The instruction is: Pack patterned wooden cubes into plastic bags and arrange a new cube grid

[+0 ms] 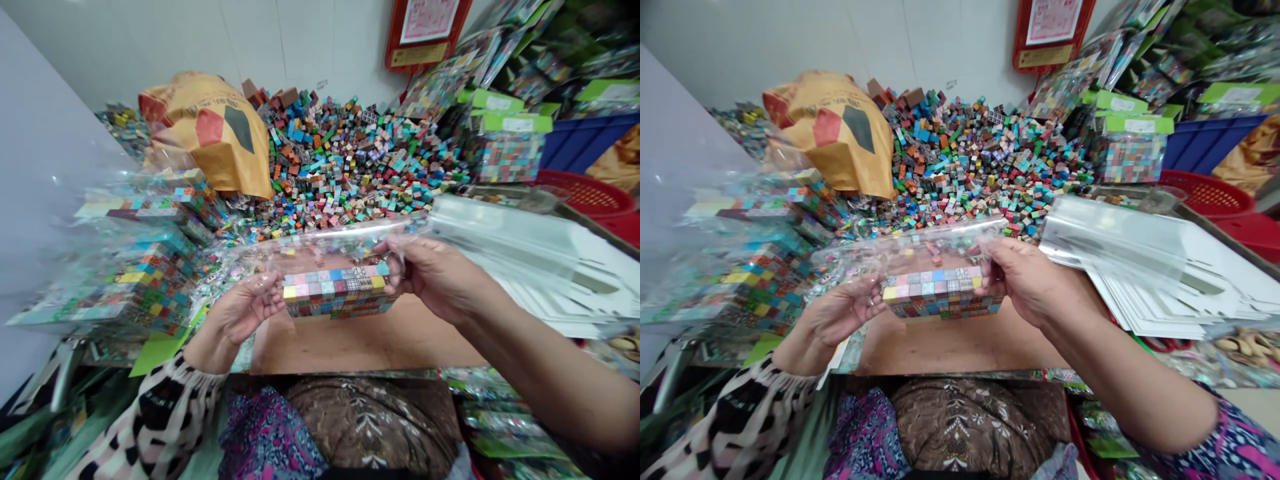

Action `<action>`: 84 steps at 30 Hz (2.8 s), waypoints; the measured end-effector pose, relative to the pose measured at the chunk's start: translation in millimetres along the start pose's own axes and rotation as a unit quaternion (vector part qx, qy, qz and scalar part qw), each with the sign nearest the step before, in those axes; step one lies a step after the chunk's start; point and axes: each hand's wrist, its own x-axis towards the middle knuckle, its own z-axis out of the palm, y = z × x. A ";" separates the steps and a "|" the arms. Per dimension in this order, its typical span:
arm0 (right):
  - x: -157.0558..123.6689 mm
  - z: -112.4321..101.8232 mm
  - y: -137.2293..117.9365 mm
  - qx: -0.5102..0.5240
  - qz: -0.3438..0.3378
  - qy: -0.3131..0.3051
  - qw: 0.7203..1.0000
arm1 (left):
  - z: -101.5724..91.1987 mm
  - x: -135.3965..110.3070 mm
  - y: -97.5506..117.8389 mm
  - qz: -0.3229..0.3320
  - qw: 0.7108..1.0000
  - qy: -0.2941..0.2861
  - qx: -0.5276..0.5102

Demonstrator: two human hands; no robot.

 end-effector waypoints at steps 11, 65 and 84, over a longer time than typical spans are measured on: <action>8.7 -8.5 2.8 -0.081 0.047 0.022 0.995 | -2.1 12.7 -2.8 0.011 0.999 0.026 0.015; 24.6 -46.0 25.7 -0.081 -0.076 -0.026 0.993 | -24.9 28.0 -12.4 -0.002 0.996 -0.064 0.064; 20.9 -45.4 32.2 -0.115 -0.091 0.040 0.988 | -20.3 26.7 -13.6 0.002 0.998 -0.033 0.059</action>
